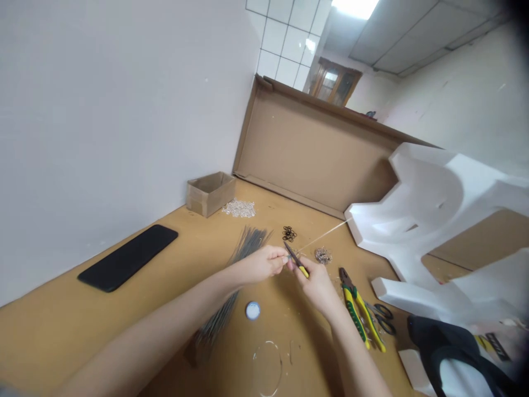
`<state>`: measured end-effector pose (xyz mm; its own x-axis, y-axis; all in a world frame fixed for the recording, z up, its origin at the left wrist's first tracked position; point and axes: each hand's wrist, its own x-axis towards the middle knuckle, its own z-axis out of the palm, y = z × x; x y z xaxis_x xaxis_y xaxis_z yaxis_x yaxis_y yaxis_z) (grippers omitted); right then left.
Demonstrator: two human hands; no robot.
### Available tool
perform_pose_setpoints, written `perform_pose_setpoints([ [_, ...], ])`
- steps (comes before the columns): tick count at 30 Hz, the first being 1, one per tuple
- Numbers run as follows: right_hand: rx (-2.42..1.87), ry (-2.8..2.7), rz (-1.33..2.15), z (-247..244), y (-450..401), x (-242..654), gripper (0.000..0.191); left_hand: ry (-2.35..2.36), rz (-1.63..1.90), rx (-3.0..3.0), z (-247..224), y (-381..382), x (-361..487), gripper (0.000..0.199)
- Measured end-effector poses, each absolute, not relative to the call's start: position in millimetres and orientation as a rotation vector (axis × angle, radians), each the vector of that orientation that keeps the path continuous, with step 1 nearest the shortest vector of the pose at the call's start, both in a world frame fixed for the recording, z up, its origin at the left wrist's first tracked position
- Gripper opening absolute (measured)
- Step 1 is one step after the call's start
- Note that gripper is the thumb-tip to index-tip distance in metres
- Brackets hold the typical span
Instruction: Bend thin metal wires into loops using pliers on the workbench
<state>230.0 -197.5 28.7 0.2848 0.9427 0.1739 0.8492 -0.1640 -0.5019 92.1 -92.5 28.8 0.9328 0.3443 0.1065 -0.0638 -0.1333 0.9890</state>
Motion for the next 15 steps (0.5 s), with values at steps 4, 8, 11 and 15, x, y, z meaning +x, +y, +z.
perform_pose_setpoints([
  [4,-1.975,-1.611,0.314,32,-201,231,0.022,0.214,0.343,1.692,25,-93,94,0.026],
  [8,-1.819,-1.681,0.543,43,-206,232,0.024,0.201,0.32,1.691,24,-92,95,0.029],
  [11,-1.77,-1.669,0.675,48,-207,233,0.028,0.205,0.308,1.699,24,-92,94,0.028],
  [15,-1.773,-1.699,0.644,47,-207,236,0.025,0.239,0.307,1.737,26,-93,93,0.027],
])
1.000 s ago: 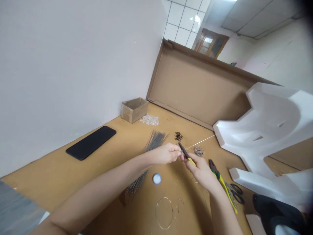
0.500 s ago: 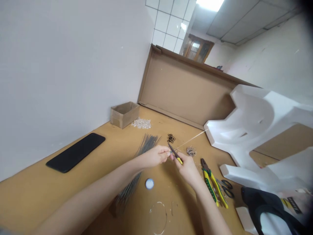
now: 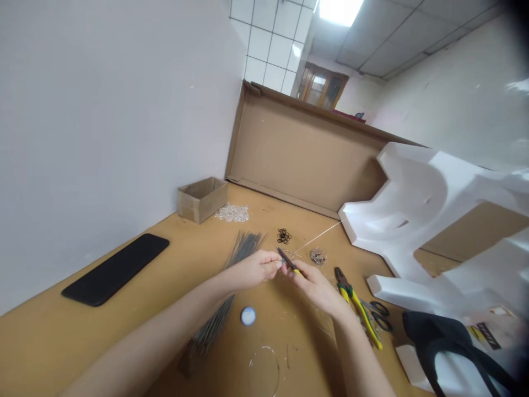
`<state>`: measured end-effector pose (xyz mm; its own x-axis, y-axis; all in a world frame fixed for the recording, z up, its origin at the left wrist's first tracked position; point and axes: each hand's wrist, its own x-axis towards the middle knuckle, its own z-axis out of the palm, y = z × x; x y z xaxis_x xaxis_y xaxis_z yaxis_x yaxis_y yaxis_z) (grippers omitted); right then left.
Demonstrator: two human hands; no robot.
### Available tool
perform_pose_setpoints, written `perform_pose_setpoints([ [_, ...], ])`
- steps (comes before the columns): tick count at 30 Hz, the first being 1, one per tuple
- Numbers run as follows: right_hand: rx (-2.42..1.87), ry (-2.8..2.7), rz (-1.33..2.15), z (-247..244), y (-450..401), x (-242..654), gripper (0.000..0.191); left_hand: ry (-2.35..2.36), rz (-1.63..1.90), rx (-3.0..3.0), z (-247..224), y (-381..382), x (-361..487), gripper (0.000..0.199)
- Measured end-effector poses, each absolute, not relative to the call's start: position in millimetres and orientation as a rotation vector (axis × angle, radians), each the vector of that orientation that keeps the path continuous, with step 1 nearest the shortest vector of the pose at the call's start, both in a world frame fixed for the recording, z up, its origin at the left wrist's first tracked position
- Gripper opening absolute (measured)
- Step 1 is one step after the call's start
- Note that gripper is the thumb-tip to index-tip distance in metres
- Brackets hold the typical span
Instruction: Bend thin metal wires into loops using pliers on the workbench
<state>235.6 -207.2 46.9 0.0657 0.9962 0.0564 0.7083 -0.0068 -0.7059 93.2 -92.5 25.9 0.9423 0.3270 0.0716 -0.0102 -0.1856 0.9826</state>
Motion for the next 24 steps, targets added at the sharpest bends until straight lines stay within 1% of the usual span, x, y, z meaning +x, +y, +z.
perform_pose_setpoints([
  [9,-1.844,-1.621,0.488,35,-202,229,0.023,0.262,0.399,1.829,21,-93,95,0.026],
  [15,-1.918,-1.601,0.475,31,-200,227,0.007,0.234,0.384,1.847,24,-91,93,0.027],
  [19,-1.929,-1.594,0.513,32,-201,227,0.008,0.253,0.358,1.859,25,-91,93,0.028],
  [24,-1.938,-1.624,0.471,30,-200,228,0.012,0.271,0.343,1.826,22,-91,95,0.027],
])
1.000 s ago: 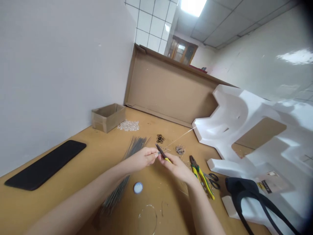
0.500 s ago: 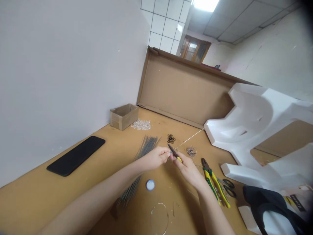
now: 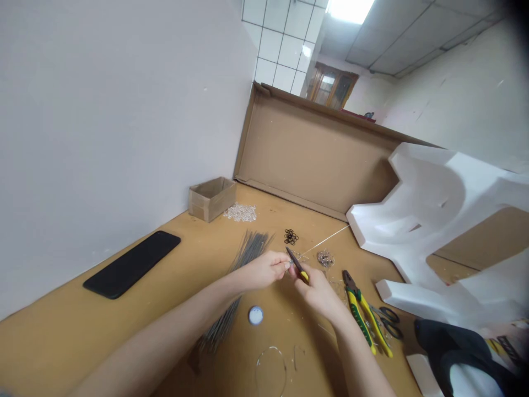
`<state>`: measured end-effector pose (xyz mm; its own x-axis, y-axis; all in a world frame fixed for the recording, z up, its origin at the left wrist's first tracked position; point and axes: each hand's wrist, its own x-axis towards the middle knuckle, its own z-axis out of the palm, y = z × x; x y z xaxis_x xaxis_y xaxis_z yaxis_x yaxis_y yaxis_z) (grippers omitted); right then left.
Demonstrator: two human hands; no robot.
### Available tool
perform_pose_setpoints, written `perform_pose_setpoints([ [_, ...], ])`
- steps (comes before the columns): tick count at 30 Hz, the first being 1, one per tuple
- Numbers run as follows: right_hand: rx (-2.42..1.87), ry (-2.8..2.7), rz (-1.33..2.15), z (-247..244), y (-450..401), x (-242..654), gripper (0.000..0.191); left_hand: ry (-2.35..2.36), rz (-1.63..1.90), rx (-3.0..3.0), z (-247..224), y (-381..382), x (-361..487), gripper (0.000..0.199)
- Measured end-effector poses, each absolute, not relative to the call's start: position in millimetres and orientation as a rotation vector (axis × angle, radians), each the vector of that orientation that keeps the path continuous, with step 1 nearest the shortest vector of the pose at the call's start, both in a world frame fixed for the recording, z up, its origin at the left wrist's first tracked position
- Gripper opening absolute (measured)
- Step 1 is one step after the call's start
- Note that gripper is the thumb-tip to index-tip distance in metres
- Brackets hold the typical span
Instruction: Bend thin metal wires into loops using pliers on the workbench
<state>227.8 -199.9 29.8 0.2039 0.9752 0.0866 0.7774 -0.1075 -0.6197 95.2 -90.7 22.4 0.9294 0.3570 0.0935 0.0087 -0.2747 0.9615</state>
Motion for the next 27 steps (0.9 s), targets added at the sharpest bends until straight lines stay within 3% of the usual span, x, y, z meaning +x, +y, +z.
perform_pose_setpoints([
  [12,-2.129,-1.571,0.246,29,-201,222,0.03,0.233,0.33,1.818,18,-91,96,0.027],
  [27,-2.453,-1.511,0.02,7,-185,225,0.033,0.287,0.362,1.871,5,-85,103,0.025],
])
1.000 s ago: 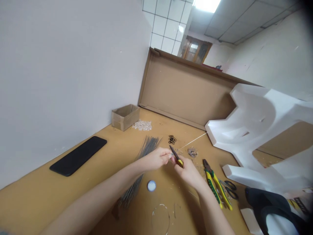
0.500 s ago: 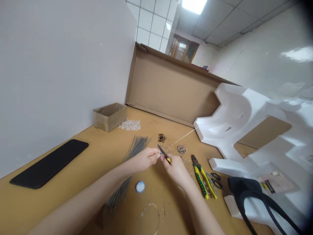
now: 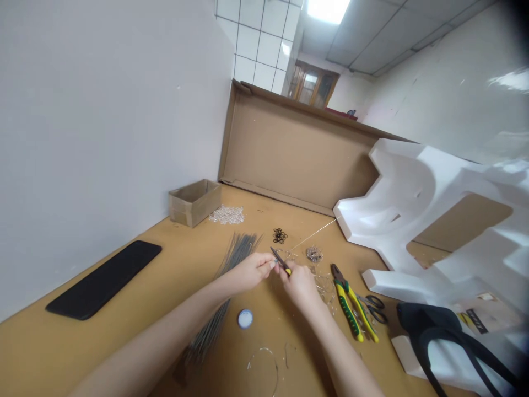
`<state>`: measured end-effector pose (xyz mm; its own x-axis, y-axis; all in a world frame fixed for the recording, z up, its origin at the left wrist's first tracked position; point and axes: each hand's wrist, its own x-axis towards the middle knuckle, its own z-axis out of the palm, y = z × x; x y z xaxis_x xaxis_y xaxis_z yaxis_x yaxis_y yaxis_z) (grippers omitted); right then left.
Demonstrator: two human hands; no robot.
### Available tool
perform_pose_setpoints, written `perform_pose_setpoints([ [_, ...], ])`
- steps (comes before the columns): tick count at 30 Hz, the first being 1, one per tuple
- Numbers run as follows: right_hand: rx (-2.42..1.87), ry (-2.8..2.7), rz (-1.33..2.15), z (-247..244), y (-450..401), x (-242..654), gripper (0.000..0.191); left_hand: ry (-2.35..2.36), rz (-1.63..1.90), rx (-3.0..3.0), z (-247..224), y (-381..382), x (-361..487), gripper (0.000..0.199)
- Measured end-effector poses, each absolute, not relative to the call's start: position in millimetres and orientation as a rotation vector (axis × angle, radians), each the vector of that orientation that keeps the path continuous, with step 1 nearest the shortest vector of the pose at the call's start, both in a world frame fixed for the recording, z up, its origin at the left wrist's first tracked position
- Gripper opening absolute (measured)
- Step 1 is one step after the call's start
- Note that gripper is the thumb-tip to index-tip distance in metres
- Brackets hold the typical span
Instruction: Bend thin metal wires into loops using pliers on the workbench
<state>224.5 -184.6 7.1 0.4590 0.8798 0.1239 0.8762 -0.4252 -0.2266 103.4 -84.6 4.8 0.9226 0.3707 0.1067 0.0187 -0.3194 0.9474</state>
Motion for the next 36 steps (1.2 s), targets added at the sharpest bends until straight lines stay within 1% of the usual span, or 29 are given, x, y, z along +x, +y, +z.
perform_pose_setpoints([
  [5,-2.401,-1.552,-0.005,9,-188,224,0.033,0.281,0.376,1.881,9,-88,102,0.028],
  [13,-2.453,-1.592,-0.063,15,-193,223,0.043,0.264,0.362,1.874,10,-89,101,0.03],
  [23,-2.436,-1.601,0.02,17,-196,221,0.047,0.289,0.343,1.849,9,-89,103,0.03],
  [29,-2.398,-1.593,0.04,18,-198,222,0.042,0.276,0.352,1.81,0,-87,109,0.033],
  [36,-2.421,-1.564,0.175,20,-196,222,0.047,0.311,0.35,1.778,4,-90,105,0.03],
])
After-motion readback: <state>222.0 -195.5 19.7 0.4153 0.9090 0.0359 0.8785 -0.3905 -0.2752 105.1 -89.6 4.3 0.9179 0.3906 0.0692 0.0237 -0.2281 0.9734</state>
